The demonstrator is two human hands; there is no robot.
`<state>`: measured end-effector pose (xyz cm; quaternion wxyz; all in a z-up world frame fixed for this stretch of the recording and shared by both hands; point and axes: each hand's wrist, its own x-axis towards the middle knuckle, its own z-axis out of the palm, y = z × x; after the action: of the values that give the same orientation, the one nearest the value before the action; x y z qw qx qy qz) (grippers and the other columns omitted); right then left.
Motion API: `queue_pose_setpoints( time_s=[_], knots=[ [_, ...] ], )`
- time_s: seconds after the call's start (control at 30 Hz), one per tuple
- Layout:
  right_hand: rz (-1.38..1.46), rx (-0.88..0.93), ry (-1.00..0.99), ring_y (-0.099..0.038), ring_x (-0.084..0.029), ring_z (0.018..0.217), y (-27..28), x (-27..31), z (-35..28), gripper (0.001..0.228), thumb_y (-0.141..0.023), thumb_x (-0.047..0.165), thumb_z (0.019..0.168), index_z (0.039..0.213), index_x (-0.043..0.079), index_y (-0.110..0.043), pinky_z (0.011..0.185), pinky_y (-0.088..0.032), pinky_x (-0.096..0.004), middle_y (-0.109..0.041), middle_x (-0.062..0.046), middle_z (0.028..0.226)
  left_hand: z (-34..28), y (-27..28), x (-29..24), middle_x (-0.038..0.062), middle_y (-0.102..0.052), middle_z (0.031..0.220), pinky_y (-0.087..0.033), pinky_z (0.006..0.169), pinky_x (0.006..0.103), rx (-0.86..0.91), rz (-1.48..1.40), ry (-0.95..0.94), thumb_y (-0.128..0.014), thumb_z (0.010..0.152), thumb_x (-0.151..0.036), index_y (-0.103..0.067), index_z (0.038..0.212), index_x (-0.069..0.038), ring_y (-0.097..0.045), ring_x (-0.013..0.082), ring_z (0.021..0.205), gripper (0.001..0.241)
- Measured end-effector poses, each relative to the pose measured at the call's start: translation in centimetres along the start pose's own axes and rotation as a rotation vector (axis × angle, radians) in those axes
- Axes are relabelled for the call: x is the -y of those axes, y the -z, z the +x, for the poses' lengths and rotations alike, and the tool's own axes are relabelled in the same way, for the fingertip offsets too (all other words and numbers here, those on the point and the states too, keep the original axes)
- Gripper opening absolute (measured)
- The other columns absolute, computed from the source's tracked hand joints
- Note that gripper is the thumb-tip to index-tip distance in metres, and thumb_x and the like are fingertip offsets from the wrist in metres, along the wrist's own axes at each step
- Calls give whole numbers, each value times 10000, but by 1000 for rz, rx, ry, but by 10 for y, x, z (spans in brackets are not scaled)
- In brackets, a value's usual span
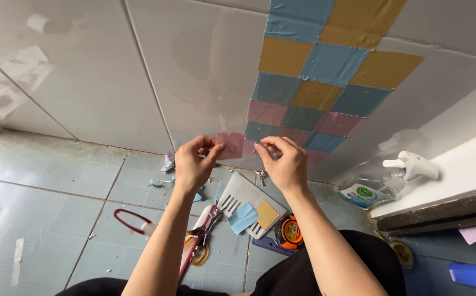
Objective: Applying small colored vinyl squares to a tiled wall to create a decorative pattern
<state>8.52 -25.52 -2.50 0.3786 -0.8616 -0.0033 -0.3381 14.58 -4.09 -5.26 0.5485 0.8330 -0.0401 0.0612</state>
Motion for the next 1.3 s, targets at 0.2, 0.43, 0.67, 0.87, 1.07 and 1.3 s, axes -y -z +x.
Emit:
queue_pose_setpoints(
  time_s=[0.2,0.43,0.67,0.87,1.07,1.3],
  knots=[
    [-76,-114,158,-745,-227,664,-28,-11,16,131,-882,193,825,829,119,-775,533,-596,-301,-734,-39,703,29,-15,2,-41,-720,705,-505,532,260,-77,-107,-162,-851,857,-285,-782,844,-217,-533,100,557,97],
    [-165,-194,171,-706,-198,557,-48,-28,26,285,-876,301,882,667,199,-719,500,-543,-279,-661,18,537,41,-27,11,-27,-728,713,-475,548,257,-92,-112,-228,-855,860,-260,-769,836,-197,-498,121,605,108],
    [-125,-211,208,-687,-233,529,-50,-23,28,295,-875,229,886,655,164,-704,484,-531,-296,-647,-11,522,47,-30,15,-21,-714,700,-466,537,237,-103,-162,-242,-856,867,-230,-770,825,-188,-488,107,595,105],
    [-146,-272,319,-663,-175,544,-54,-12,29,193,-925,185,816,757,158,-743,538,-563,-264,-666,18,587,48,-29,11,-18,-724,706,-464,540,240,-117,-181,-241,-859,864,-238,-775,828,-178,-512,110,610,110],
    [-288,-274,551,-687,-167,583,-58,-10,35,121,-868,121,845,872,193,-775,578,-571,-292,-694,59,697,46,-31,8,-14,-719,691,-477,568,250,-144,-161,-240,-858,854,-233,-775,823,-184,-551,129,629,101],
    [-364,-264,587,-683,-154,581,-60,-21,39,157,-901,154,821,871,224,-771,577,-572,-277,-660,68,679,44,-33,2,-34,-724,694,-482,600,249,-178,-154,-213,-859,839,-219,-772,811,-195,-574,120,660,94]
  ],
)
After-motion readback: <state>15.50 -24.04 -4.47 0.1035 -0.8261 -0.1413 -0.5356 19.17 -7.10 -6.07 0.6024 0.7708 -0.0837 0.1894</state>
